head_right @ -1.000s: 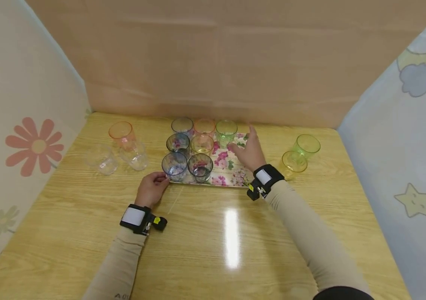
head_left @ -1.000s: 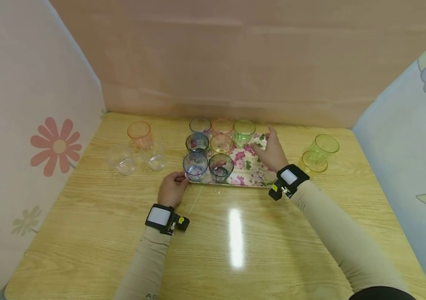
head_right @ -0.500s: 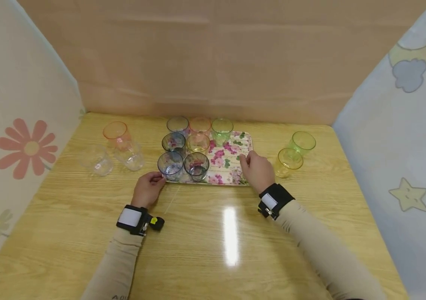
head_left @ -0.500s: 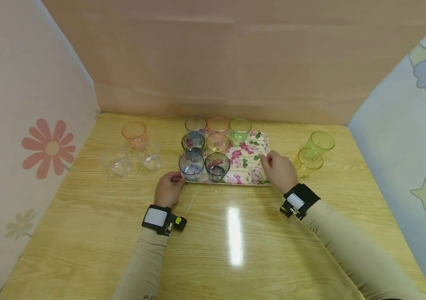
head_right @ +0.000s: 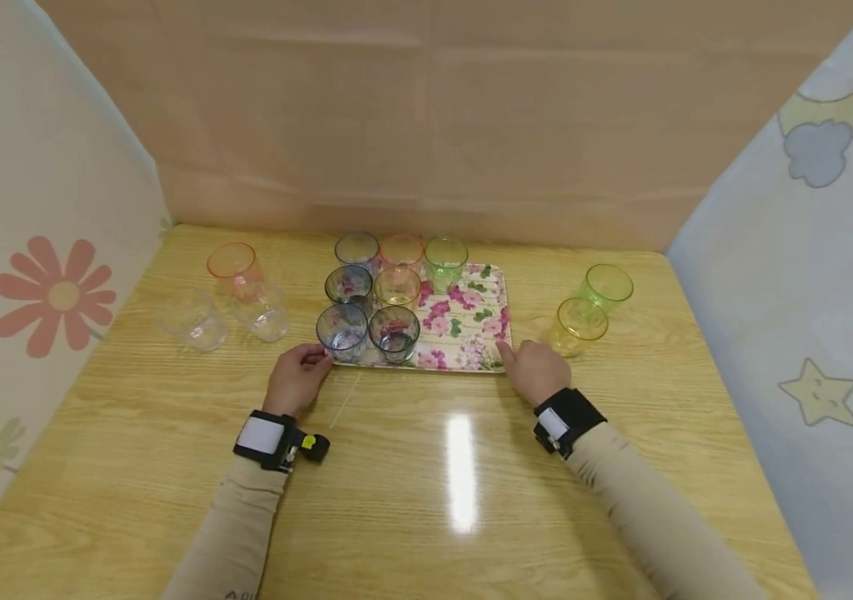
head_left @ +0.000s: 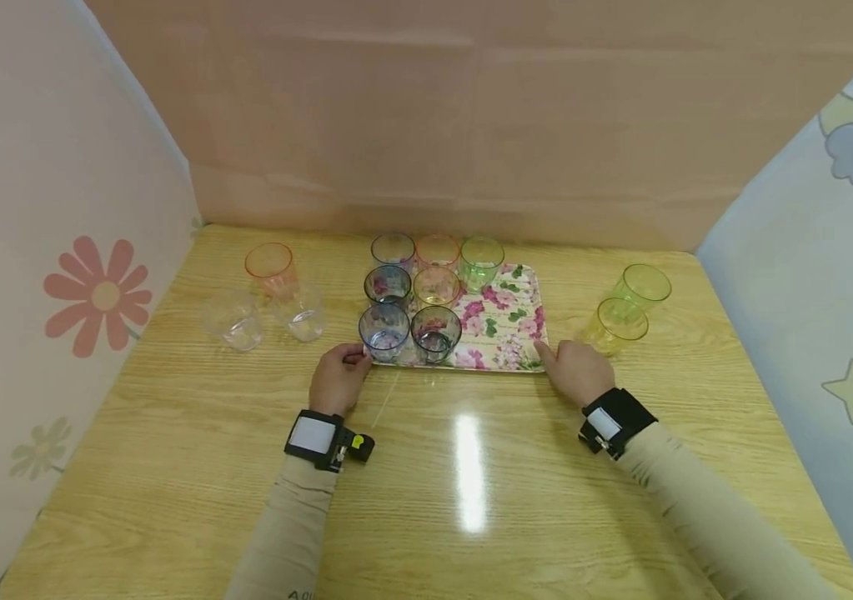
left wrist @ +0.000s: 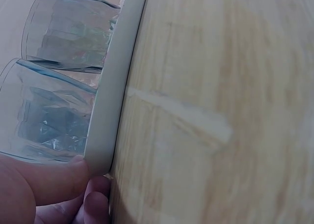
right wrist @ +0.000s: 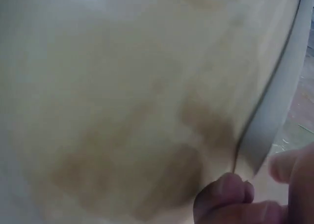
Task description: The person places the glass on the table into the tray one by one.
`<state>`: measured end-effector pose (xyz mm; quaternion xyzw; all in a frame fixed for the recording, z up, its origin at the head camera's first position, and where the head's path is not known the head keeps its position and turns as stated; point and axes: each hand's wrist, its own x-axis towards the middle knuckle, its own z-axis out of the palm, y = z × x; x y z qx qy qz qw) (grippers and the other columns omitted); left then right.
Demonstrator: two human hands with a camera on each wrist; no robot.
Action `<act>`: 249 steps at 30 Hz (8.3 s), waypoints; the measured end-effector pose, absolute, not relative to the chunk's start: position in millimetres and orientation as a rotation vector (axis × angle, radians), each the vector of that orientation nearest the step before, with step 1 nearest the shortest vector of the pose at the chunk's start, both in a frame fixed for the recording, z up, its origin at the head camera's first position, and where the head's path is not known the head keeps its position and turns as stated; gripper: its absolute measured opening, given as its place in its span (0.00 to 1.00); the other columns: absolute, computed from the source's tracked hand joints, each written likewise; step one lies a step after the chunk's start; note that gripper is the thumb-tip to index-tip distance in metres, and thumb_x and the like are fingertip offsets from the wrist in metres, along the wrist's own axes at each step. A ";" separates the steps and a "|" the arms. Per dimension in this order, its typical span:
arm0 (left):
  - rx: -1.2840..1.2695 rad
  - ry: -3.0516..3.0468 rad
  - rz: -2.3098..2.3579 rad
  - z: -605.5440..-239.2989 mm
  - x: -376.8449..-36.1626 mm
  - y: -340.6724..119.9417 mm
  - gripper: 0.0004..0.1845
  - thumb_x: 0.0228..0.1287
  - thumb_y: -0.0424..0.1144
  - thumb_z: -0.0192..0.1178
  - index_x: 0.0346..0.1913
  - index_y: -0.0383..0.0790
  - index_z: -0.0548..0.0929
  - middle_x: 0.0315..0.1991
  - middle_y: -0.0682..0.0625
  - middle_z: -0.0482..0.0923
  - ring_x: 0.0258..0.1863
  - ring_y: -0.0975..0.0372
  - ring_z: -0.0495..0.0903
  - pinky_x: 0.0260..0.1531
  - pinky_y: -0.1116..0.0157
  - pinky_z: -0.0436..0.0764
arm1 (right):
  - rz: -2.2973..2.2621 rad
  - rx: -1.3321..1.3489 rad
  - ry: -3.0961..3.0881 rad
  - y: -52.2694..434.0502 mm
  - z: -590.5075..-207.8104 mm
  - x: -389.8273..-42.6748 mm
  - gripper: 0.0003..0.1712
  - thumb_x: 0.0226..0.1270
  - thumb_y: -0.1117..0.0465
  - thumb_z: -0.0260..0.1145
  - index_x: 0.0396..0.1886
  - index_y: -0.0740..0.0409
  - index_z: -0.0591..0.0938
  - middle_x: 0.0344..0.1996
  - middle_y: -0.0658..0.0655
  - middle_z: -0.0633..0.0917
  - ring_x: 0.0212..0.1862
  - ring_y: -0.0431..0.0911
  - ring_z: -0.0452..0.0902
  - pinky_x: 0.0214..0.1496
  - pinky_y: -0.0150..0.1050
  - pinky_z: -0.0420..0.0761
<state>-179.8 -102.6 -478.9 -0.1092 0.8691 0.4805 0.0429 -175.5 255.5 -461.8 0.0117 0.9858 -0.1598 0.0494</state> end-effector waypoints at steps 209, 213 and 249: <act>1.013 2.216 2.158 -401.3 -150.4 -61.1 0.45 0.52 0.54 0.69 0.65 0.24 0.70 0.58 0.34 0.74 0.53 0.49 0.76 0.51 0.65 0.79 | -2.010 -0.936 2.225 155.1 -407.5 -125.1 0.43 0.75 0.62 0.64 0.81 0.63 0.52 0.76 0.68 0.62 0.76 0.52 0.59 0.73 0.54 0.65; 1.026 2.175 2.166 -402.8 -151.3 -63.1 0.40 0.55 0.42 0.73 0.66 0.25 0.70 0.60 0.33 0.74 0.55 0.49 0.76 0.53 0.63 0.80 | -2.064 -0.928 2.246 155.8 -409.4 -126.3 0.43 0.69 0.68 0.68 0.77 0.67 0.57 0.73 0.70 0.66 0.74 0.46 0.64 0.69 0.46 0.72; -0.229 2.496 1.587 -467.7 -196.3 -124.6 0.14 0.75 0.28 0.56 0.57 0.25 0.83 0.40 0.36 0.83 0.22 0.63 0.79 0.22 0.70 0.79 | -1.993 -0.450 2.575 198.4 -420.5 -156.3 0.46 0.62 0.79 0.68 0.77 0.69 0.56 0.66 0.69 0.68 0.68 0.52 0.63 0.70 0.56 0.67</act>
